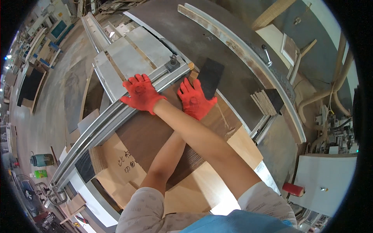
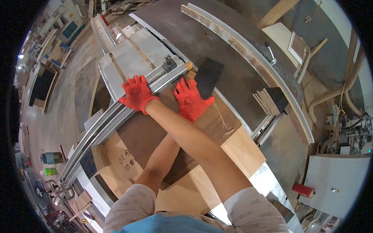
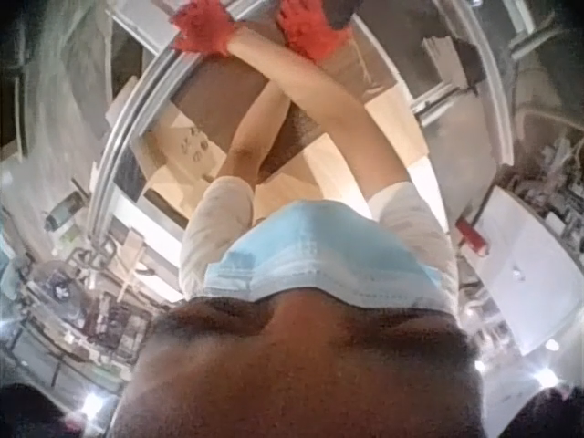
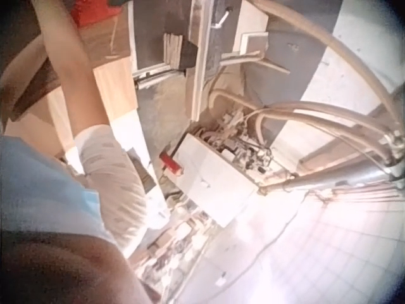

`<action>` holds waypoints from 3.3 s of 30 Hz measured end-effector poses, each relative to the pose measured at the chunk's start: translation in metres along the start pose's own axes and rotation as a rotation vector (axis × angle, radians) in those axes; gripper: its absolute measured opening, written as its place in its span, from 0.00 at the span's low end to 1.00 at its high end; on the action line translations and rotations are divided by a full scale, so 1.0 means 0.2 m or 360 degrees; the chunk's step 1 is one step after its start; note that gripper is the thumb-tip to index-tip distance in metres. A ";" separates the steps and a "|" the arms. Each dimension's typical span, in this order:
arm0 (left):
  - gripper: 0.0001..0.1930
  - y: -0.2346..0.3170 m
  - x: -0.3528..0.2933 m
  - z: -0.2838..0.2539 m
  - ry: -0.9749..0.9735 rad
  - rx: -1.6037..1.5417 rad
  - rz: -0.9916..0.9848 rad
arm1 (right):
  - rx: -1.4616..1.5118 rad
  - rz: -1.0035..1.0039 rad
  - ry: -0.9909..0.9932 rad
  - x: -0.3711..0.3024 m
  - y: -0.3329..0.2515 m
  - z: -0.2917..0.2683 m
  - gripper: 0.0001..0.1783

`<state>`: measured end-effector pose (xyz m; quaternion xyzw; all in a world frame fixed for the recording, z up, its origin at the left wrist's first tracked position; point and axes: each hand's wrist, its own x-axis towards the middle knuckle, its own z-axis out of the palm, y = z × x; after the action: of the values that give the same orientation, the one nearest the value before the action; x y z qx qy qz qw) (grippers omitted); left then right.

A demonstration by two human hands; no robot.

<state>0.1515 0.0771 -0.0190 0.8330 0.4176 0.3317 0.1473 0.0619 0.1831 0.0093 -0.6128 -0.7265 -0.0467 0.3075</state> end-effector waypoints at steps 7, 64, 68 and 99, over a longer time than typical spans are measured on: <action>0.45 -0.02 0.03 -0.01 0.0062 -0.0010 0.0033 | -0.0147 -0.0026 -0.0061 -0.01 0.08 0.12 0.26; 0.48 -0.44 0.48 0.07 -0.0187 -0.0029 -0.0067 | -0.0102 0.0119 -0.0005 0.45 0.23 0.45 0.25; 0.48 -0.46 0.48 0.08 -0.0139 0.0049 -0.0046 | 0.0001 0.0216 0.0002 0.46 0.19 0.47 0.23; 0.50 -0.14 0.21 -0.14 -0.0363 -0.0030 -0.0118 | -0.0043 0.0351 -0.0419 0.25 -0.01 0.11 0.26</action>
<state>0.1330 0.1265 0.0043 0.8479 0.4255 0.2330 0.2138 0.0485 0.2351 0.0167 -0.6937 -0.6882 0.0582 0.2046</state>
